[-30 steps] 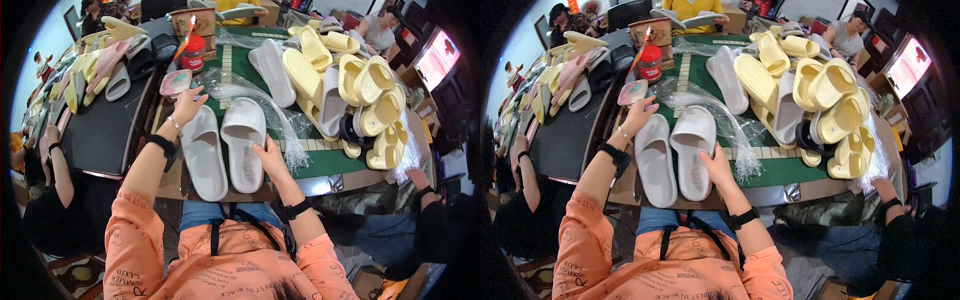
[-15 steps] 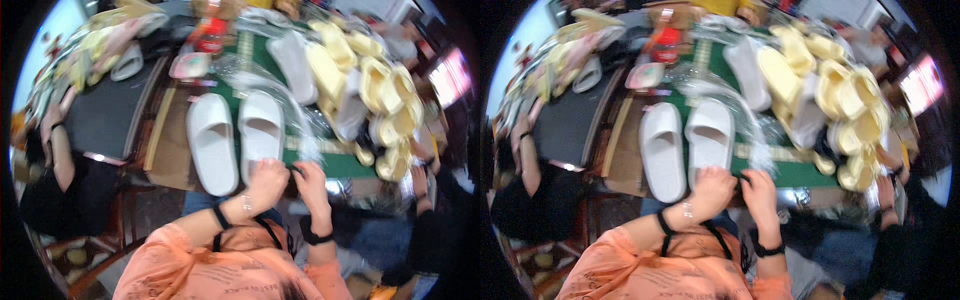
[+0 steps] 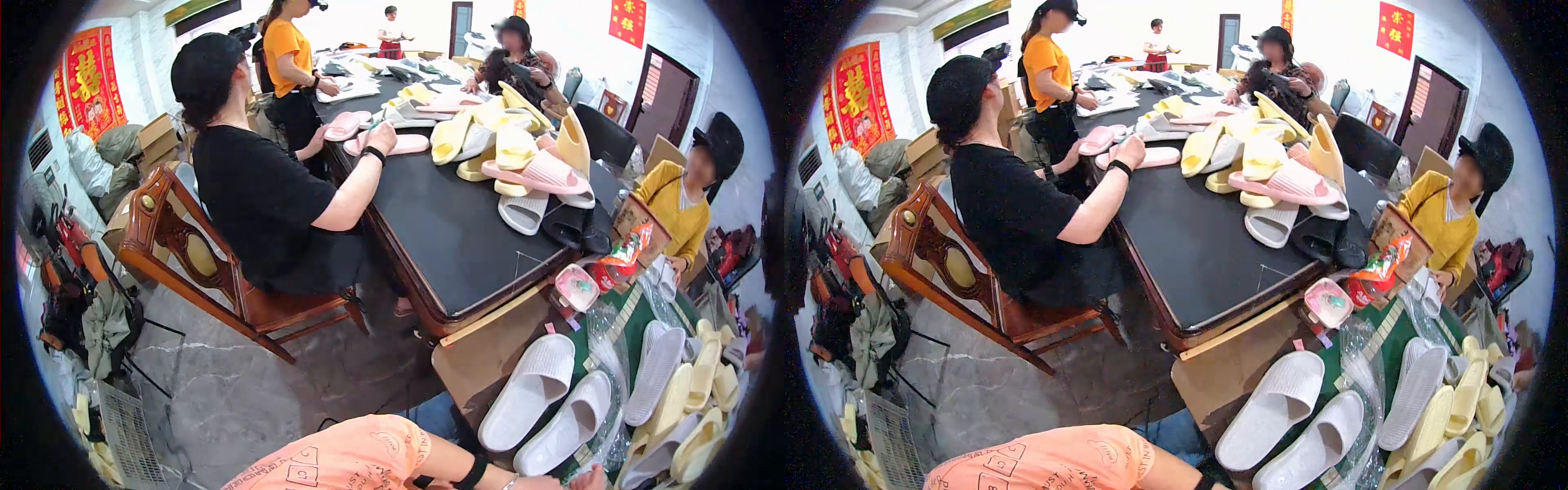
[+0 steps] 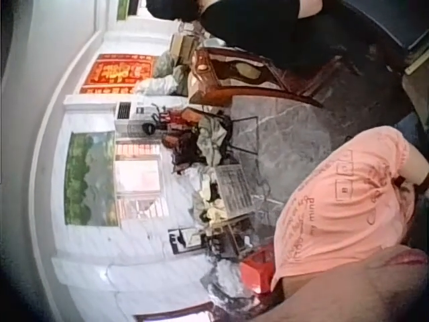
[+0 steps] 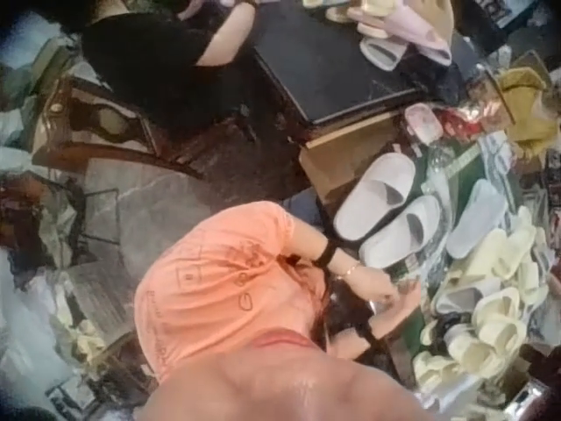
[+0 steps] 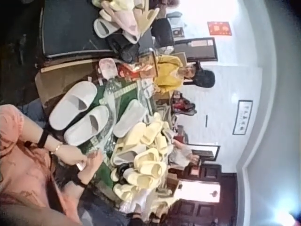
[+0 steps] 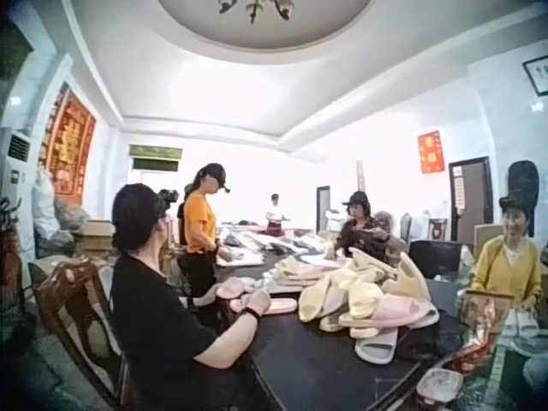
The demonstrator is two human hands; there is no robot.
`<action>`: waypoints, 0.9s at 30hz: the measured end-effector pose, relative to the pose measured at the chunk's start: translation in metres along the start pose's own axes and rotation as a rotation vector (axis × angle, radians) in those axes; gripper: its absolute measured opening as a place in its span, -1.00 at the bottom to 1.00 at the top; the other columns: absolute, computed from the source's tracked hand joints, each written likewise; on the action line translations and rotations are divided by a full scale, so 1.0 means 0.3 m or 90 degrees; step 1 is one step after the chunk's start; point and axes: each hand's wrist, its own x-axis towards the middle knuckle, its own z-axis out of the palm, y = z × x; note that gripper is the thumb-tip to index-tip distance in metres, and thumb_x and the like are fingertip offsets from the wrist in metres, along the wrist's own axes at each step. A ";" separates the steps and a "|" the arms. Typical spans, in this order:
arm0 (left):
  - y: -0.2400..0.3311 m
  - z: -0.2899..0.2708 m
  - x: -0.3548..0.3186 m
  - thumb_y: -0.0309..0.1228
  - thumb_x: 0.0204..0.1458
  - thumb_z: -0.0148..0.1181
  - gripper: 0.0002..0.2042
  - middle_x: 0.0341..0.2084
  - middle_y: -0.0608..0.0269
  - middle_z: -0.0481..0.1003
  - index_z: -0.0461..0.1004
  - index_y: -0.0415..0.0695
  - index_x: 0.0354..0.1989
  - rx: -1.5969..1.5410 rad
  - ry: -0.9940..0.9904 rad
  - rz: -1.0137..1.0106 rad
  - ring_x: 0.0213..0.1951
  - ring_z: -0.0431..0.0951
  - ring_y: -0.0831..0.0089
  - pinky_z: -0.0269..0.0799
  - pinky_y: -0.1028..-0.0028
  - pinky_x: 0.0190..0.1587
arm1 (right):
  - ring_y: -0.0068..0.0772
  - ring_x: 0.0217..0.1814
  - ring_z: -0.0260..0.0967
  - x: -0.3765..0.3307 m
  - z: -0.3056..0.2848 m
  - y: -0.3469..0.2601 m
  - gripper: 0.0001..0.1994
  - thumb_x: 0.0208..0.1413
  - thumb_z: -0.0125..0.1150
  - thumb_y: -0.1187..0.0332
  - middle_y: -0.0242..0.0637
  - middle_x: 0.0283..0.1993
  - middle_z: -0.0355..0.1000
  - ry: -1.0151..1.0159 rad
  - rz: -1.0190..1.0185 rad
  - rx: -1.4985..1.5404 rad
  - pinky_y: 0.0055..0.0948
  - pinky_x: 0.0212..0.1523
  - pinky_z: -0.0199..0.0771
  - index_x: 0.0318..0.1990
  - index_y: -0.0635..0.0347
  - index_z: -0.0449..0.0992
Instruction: Attaching plastic tags to pairs of foam slide sandals in a workshop environment.
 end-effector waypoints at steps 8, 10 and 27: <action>0.061 -0.078 -0.079 -0.39 -0.03 0.05 -0.85 -0.55 0.08 0.43 0.39 -0.24 -0.45 -0.257 -0.177 0.213 -0.47 0.41 0.23 0.31 0.35 -0.39 | -0.59 -0.67 -0.18 0.097 0.032 -0.108 -0.74 0.12 -0.12 0.36 -0.51 -0.69 -0.06 -0.043 -0.037 0.173 -0.51 -0.63 -0.13 -0.62 0.05 0.10; 0.051 -0.101 -0.089 -0.39 0.00 0.04 -0.85 -0.54 0.12 0.43 0.39 -0.25 -0.43 -0.262 -0.181 0.220 -0.46 0.40 0.33 0.31 0.41 -0.37 | -0.59 -0.68 -0.18 0.096 0.034 -0.115 -0.70 0.12 -0.10 0.35 -0.52 -0.70 -0.07 -0.068 -0.056 0.164 -0.51 -0.64 -0.15 -0.65 0.02 0.07; 0.047 -0.342 -0.233 -0.34 0.02 -0.01 -0.87 -0.69 0.20 0.38 0.40 -0.12 -0.39 0.027 -0.131 -0.063 -0.63 0.39 0.30 0.28 0.41 -0.53 | -0.09 -0.13 0.22 -0.392 0.109 -0.172 -0.82 -0.13 0.01 0.57 -0.08 -0.23 0.28 -0.044 -0.788 -0.464 -0.27 -0.07 0.20 -0.29 0.26 0.38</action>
